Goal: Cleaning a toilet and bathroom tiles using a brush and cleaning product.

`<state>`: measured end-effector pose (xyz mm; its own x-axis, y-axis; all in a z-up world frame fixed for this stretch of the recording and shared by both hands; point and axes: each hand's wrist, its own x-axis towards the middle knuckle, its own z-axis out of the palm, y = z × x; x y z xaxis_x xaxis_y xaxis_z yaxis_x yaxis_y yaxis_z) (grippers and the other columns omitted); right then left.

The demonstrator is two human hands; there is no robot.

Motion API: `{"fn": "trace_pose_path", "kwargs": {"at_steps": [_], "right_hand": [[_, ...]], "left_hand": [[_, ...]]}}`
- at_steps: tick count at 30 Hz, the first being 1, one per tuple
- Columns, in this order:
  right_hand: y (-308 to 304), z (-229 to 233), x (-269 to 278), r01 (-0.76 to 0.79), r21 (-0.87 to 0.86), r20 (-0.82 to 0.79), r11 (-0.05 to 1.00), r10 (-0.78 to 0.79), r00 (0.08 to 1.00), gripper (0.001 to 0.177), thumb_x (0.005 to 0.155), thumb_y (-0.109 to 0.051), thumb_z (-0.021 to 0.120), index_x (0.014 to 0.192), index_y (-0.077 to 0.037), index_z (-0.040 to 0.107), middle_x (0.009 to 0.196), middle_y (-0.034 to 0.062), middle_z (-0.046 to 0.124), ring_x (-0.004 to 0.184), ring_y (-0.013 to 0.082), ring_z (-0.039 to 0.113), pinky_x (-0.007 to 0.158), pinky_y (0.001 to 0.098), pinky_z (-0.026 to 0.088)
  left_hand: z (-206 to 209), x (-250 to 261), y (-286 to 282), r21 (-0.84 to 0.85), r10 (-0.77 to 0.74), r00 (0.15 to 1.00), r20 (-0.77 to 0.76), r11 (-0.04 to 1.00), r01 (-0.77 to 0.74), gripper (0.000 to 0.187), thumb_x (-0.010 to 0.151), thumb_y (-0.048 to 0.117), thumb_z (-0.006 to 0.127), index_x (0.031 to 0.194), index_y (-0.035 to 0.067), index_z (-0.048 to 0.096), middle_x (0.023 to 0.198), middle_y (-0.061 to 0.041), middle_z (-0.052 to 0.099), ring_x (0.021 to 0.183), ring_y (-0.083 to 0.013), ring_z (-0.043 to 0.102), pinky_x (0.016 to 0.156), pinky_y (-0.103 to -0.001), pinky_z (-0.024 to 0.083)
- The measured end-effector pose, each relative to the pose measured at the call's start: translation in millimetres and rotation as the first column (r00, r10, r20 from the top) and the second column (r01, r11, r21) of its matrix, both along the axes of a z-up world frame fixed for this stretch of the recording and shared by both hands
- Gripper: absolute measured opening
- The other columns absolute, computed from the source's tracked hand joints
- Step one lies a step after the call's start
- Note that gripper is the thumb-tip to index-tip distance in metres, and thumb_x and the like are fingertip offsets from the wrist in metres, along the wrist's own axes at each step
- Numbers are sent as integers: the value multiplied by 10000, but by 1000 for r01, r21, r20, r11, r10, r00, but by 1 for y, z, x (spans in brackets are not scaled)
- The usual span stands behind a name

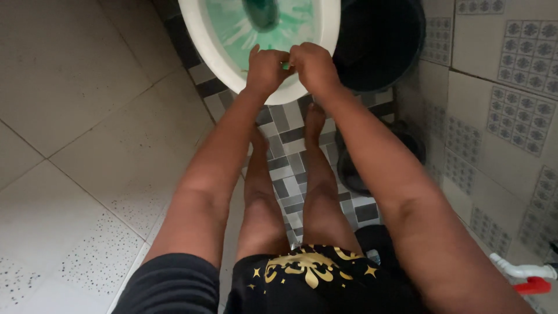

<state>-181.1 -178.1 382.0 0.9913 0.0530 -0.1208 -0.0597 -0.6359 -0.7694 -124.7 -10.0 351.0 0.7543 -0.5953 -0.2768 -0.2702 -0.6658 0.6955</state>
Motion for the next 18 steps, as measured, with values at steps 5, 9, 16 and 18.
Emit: {"fn": "trace_pose_path", "kwargs": {"at_steps": [5,9,16,18], "right_hand": [[-10,0,1,-5,-21,42,1000,6,999,65,844,3,649,897,-35,643,851,188,619,831,415,636,703,493,512],[-20,12,2,-56,-101,24,993,59,998,78,825,14,681,862,-47,649,847,194,626,831,425,639,696,511,506],[-40,12,12,-76,-178,25,981,82,996,112,813,47,666,884,-40,661,873,213,647,846,452,642,692,532,496],[-43,10,15,-58,-187,25,981,64,998,117,821,54,667,891,-40,662,876,216,645,842,451,640,687,531,493]], "left_hand": [[-17,-3,-9,87,-49,999,-18,995,50,193,830,299,850,965,165,819,828,-120,753,844,-334,692,1091,-586,356],[-15,-9,-18,50,-54,999,4,997,54,251,798,375,865,945,177,822,806,-131,745,849,-343,683,1051,-590,344],[-34,-3,-25,30,-91,978,186,996,87,208,712,382,872,786,193,826,713,-98,720,779,-344,668,923,-589,367],[-28,7,-21,48,-122,990,72,992,119,211,770,392,864,851,201,822,730,-98,709,760,-346,651,865,-558,402]]}}
